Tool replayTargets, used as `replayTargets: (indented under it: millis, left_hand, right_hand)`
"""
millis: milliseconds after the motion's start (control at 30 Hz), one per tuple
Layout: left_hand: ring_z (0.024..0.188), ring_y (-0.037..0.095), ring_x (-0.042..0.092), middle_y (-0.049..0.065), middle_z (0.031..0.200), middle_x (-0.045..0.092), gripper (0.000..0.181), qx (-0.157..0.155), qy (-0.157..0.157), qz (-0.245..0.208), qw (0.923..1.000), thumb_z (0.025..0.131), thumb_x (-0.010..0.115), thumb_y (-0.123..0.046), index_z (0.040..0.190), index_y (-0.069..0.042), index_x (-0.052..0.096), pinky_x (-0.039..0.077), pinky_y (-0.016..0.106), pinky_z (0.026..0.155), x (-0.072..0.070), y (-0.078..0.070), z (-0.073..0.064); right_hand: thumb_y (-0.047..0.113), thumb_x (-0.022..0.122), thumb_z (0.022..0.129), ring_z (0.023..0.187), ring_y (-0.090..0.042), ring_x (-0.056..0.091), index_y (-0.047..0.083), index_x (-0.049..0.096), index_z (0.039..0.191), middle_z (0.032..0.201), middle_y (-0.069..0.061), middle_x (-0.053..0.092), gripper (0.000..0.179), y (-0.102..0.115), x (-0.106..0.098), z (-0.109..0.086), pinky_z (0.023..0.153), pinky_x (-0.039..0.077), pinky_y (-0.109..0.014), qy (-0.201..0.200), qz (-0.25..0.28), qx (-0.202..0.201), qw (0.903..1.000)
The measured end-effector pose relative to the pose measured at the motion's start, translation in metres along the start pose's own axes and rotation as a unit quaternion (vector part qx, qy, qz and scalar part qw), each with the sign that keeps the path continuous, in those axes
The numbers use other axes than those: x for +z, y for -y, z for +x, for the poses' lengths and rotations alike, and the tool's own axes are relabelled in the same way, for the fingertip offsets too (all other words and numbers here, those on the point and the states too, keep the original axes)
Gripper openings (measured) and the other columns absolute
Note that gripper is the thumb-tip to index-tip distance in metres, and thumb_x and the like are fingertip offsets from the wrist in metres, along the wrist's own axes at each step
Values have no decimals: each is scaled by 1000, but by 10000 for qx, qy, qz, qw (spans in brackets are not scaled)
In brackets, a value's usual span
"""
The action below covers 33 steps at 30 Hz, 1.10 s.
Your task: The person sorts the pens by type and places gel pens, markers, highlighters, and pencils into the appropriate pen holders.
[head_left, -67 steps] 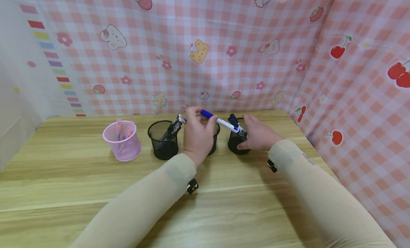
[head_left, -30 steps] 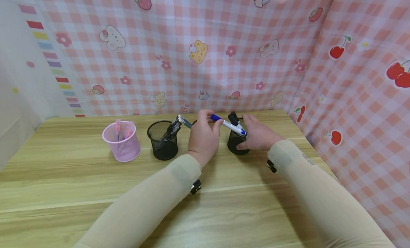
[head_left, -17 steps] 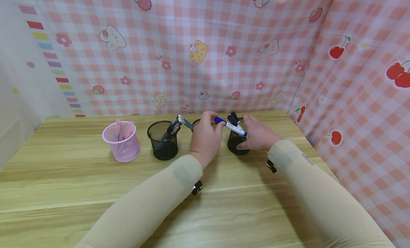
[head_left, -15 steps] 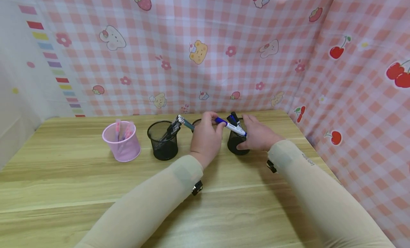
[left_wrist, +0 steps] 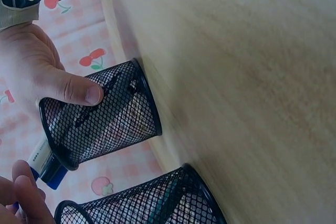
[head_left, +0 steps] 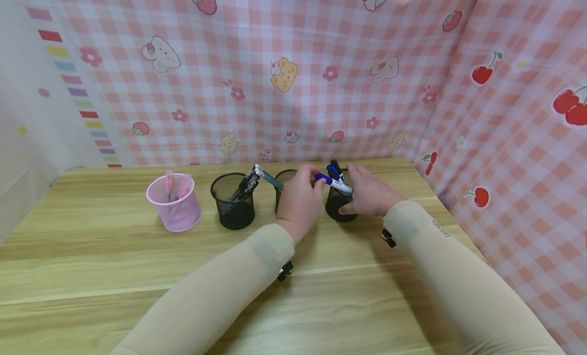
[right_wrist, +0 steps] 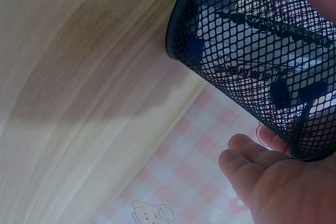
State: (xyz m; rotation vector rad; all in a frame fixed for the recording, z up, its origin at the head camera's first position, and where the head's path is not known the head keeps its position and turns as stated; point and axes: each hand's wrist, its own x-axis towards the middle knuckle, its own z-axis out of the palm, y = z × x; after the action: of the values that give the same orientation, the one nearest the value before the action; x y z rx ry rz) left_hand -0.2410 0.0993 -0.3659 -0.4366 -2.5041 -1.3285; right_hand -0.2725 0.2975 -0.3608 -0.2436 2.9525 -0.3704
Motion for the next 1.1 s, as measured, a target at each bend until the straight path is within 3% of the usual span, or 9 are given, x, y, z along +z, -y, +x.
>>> replayTargets:
  millis: [433, 733, 1100]
  left_hand:
    - [106, 20, 76, 5, 121, 78, 28, 71, 254, 271, 9993, 110, 56, -26, 131, -10, 64, 62, 39, 90, 5, -1, 1]
    - [106, 20, 76, 4, 122, 78, 31, 186, 236, 386, 9988, 112, 52, -26, 133, -9, 66, 62, 39, 90, 6, -1, 4]
    - [100, 19, 77, 3, 115, 80, 23, 321, 182, 464, 9982, 111, 55, -24, 124, -12, 69, 63, 36, 85, 5, -3, 3]
  right_hand:
    - [37, 89, 83, 151, -44, 39, -4, 8, 166, 171, -26, 20, 123, -1, 1, 1, 123, 37, -59, -72, 15, -42, 10000]
    - [35, 90, 82, 146, -40, 45, -2, 11, 166, 169, -24, 25, 122, -3, 2, 2, 121, 40, -58, -141, 87, -97, 9998]
    - [35, 90, 82, 147, -42, 44, -2, 11, 166, 170, -24, 23, 121, -1, 1, 1, 121, 41, -59, -114, 102, -63, 9999]
